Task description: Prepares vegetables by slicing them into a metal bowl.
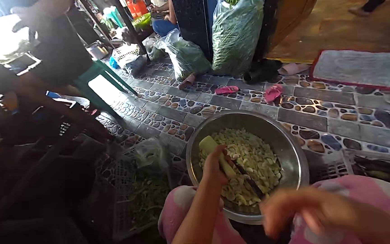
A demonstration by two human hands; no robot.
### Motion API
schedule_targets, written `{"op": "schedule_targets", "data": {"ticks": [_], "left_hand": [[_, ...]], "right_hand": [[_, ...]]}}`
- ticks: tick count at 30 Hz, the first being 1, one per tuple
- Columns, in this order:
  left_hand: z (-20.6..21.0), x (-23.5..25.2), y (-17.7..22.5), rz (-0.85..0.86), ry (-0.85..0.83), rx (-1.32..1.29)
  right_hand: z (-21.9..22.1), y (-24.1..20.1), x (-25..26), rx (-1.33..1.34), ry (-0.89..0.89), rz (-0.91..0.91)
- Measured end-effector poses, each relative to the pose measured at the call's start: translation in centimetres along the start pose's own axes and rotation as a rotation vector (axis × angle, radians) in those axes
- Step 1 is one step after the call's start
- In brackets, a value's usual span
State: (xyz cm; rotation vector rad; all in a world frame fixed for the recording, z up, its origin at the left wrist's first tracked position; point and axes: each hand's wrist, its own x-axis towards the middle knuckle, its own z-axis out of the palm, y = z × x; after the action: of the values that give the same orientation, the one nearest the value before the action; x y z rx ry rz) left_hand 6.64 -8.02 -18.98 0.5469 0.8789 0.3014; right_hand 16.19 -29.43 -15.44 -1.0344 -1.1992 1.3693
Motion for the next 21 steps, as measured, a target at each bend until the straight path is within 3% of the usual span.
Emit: {"op": "schedule_targets", "data": {"ticks": [2, 4, 7, 10, 13, 18, 21], "left_hand": [[0.1, 0.1, 0.1, 0.011, 0.006, -0.014], [0.2, 0.6, 0.0, 0.008, 0.005, 0.018], [0.0, 1.6, -0.5, -0.008, -0.039, 0.087], [-0.5, 2.3, -0.9, -0.011, -0.095, 0.202], [-0.8, 2.3, -0.8, -0.006, -0.179, 0.342], [-0.6, 1.7, -1.0, 0.115, -0.28, 0.811], [-0.7, 2.1, -1.3, 0.156, -0.201, 1.099]], "right_hand": [[-4.9, 6.4, 3.5, 0.055, 0.424, 0.217], [-7.1, 15.2, 5.8, -0.181, 0.712, 0.524], [-4.5, 24.6, 4.6, -0.562, 0.668, 0.899], [-2.2, 26.4, 3.2, -0.708, 0.502, 1.104], [-3.7, 24.4, 4.1, -0.634, 0.526, 1.104], [-4.7, 18.8, 4.4, -0.418, 0.75, 0.88], [-3.2, 15.6, 3.9, -0.43, 0.904, 0.546]]}}
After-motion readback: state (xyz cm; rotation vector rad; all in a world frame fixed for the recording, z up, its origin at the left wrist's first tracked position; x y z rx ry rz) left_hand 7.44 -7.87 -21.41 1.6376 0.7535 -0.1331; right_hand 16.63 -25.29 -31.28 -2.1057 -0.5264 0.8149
